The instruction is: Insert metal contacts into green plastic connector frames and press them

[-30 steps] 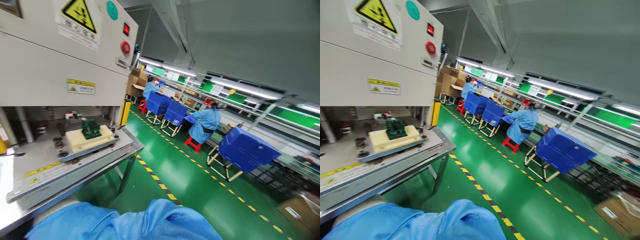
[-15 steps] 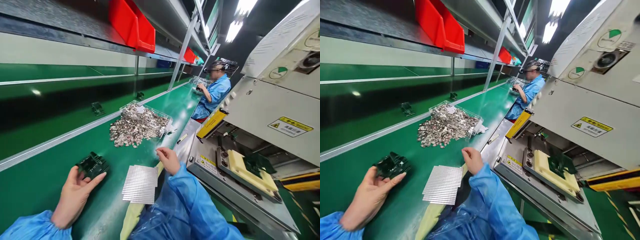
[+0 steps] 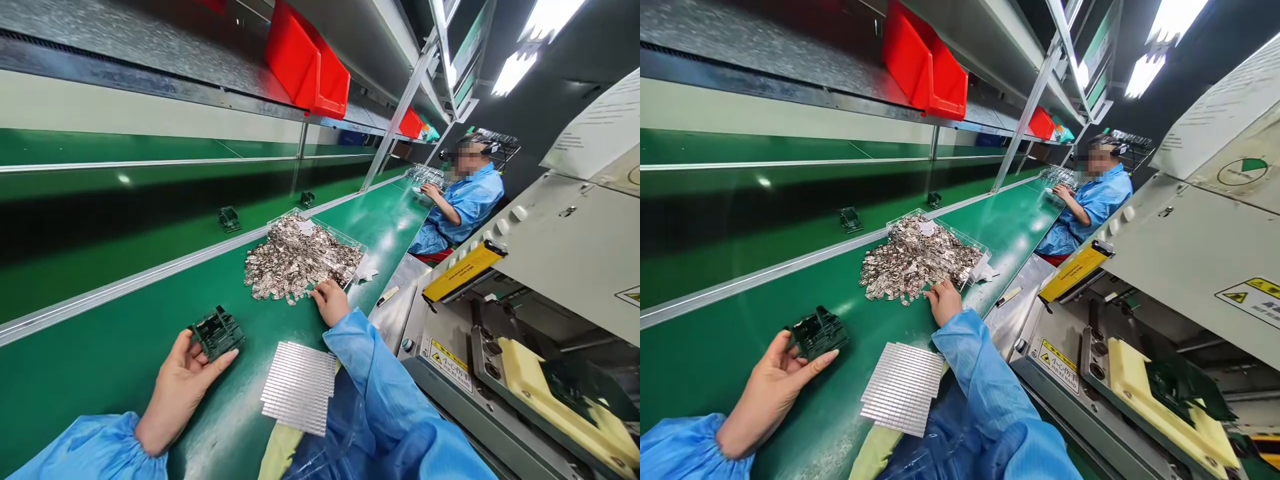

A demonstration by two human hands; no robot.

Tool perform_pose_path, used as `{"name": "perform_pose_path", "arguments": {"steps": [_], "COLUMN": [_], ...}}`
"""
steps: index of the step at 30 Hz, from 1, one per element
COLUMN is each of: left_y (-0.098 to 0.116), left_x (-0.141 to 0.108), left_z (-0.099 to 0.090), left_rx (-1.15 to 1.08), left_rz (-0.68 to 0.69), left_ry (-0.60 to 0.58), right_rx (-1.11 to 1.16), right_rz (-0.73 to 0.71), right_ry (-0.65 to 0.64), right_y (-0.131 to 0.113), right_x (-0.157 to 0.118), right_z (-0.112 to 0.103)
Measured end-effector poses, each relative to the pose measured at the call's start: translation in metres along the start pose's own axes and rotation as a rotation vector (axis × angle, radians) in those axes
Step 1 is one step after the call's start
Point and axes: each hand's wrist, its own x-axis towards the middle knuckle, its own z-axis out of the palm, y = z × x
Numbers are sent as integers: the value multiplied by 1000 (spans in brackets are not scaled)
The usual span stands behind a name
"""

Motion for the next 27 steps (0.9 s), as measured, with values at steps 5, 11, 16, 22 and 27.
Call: {"name": "perform_pose_path", "arguments": {"steps": [5,11,16,22,27], "left_y": [7,8,4,-3,-14], "left_x": [0,-10,-15,-42,-72], "left_z": [35,72,64,72,88], "left_rx": [-54,-109,-88,-16,56], "left_rz": [83,65,59,32,43], "left_ry": [-75,-223,-278,-450,-542], "right_rx": [36,231,512,1088,1097], "right_rz": [36,82,175,251,205], "right_ry": [-11,-71,-27,-37,202], "right_y": [1,-13,-12,-24,-38], "right_x": [13,29,-25,-158,-195], "right_z": [-4,-11,-46,-65,-57]}}
